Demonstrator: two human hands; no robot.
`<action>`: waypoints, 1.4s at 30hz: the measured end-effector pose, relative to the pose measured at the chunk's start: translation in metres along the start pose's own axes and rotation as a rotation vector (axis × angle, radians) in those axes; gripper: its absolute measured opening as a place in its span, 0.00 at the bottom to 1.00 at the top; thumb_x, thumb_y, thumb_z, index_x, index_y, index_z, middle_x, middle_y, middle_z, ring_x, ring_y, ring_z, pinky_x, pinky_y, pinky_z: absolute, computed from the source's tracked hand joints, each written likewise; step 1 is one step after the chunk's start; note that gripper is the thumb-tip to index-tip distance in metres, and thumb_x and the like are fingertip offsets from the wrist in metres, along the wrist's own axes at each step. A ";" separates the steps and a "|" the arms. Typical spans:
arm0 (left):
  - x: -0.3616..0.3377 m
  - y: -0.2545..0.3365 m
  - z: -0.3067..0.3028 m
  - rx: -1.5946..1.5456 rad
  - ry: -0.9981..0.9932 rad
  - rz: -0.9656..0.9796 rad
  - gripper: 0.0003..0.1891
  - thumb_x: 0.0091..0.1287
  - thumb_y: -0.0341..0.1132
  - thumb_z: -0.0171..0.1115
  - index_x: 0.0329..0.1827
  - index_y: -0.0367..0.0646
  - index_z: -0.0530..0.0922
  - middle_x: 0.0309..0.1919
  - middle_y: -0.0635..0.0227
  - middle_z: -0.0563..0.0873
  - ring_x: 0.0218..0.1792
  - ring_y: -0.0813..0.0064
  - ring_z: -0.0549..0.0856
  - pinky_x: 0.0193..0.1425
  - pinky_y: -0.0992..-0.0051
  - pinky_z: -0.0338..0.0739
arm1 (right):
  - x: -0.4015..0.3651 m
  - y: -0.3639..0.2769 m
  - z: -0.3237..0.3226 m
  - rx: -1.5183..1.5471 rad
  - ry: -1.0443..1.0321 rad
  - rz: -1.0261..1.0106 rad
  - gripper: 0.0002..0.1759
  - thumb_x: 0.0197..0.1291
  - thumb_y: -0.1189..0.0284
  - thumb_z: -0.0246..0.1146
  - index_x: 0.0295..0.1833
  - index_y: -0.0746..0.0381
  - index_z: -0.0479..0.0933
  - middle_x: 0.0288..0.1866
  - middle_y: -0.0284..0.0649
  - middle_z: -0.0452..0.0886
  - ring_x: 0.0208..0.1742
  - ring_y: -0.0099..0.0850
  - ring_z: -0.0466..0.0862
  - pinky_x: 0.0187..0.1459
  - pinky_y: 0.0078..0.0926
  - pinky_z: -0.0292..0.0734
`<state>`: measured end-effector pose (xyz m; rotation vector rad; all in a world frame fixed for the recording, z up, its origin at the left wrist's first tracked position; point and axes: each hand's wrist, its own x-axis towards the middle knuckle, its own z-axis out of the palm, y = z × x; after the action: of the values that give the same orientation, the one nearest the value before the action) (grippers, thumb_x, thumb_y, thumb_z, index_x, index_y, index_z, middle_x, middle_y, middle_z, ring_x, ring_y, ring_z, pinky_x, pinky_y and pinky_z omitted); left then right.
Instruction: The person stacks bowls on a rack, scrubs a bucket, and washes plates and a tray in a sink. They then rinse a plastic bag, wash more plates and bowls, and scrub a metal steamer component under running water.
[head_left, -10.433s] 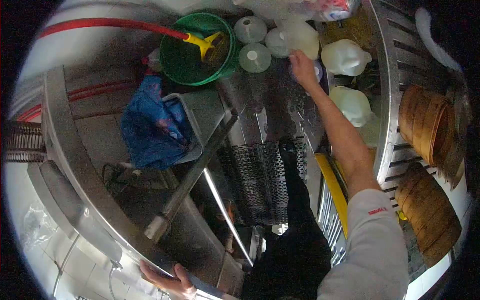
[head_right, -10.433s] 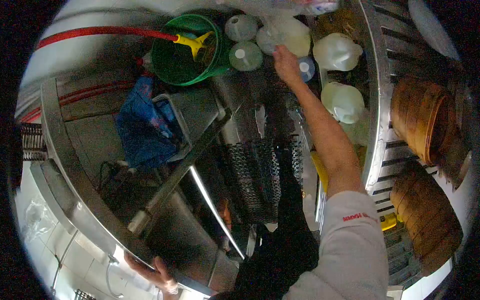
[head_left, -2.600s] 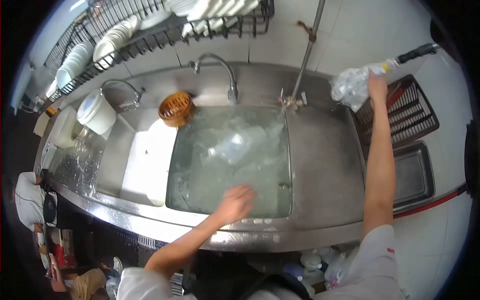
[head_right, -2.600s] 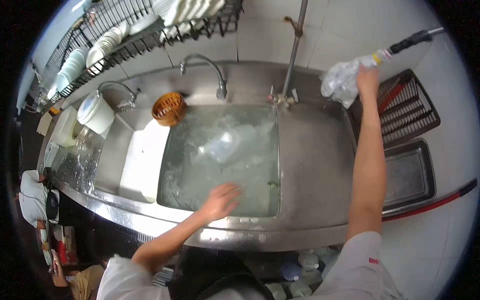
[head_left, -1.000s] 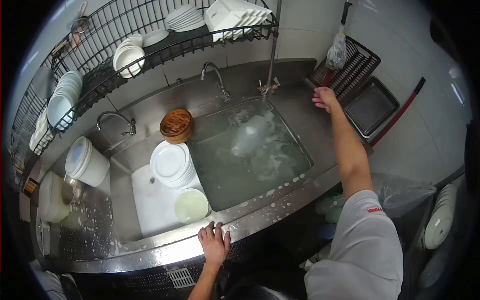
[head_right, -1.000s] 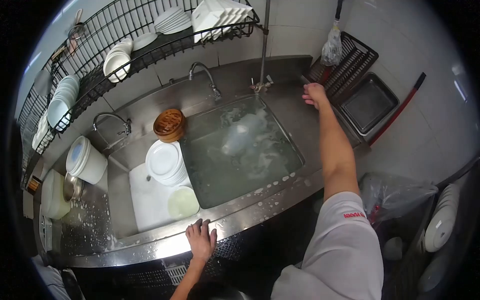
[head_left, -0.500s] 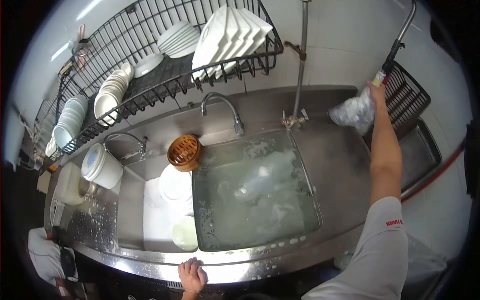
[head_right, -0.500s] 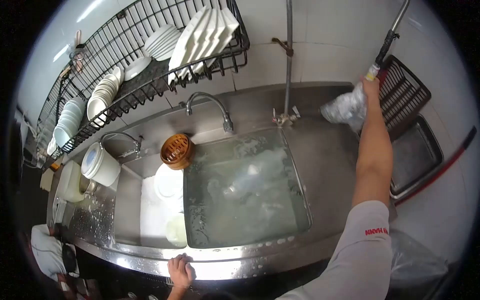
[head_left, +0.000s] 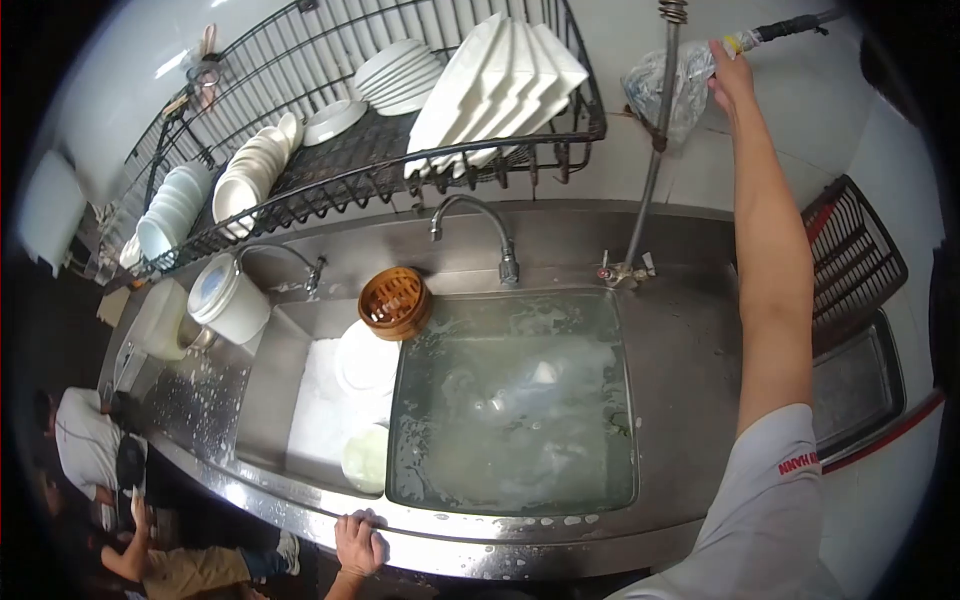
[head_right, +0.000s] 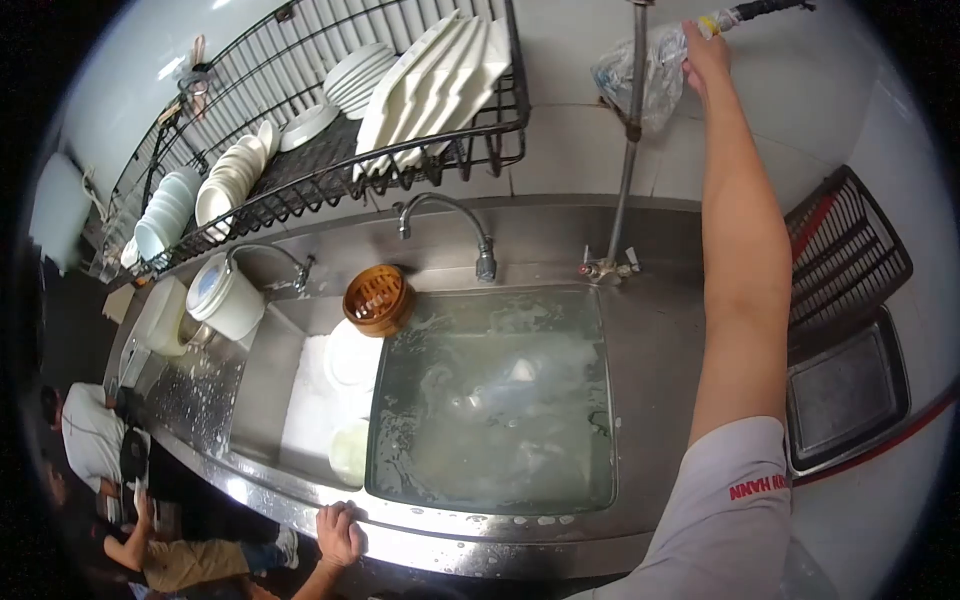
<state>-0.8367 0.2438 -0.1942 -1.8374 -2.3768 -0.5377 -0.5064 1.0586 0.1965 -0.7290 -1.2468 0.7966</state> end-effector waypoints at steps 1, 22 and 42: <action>0.003 0.006 -0.005 -0.027 0.003 -0.036 0.14 0.55 0.37 0.53 0.43 0.44 0.77 0.42 0.59 0.77 0.42 0.57 0.74 0.49 0.58 0.68 | -0.004 0.007 0.006 -0.054 -0.030 0.007 0.27 0.58 0.59 0.66 0.57 0.64 0.70 0.37 0.39 0.76 0.28 0.25 0.75 0.21 0.27 0.67; -0.007 -0.005 -0.017 -0.079 0.096 -0.072 0.12 0.50 0.30 0.56 0.39 0.45 0.78 0.42 0.62 0.78 0.41 0.60 0.76 0.50 0.64 0.72 | 0.156 0.160 -0.096 -0.288 -0.305 0.408 0.19 0.65 0.62 0.61 0.58 0.57 0.74 0.45 0.36 0.78 0.39 0.26 0.80 0.40 0.21 0.79; 0.008 -0.051 -0.022 -0.545 -0.137 -0.185 0.12 0.57 0.30 0.56 0.43 0.40 0.80 0.37 0.57 0.83 0.39 0.57 0.81 0.50 0.63 0.75 | -0.631 0.174 0.015 0.131 -0.347 1.150 0.12 0.68 0.62 0.55 0.50 0.57 0.74 0.42 0.38 0.82 0.41 0.31 0.82 0.39 0.30 0.79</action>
<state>-0.8903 0.2332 -0.1828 -1.8930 -2.7030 -1.2208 -0.6252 0.6222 -0.2764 -1.2435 -0.9848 1.9843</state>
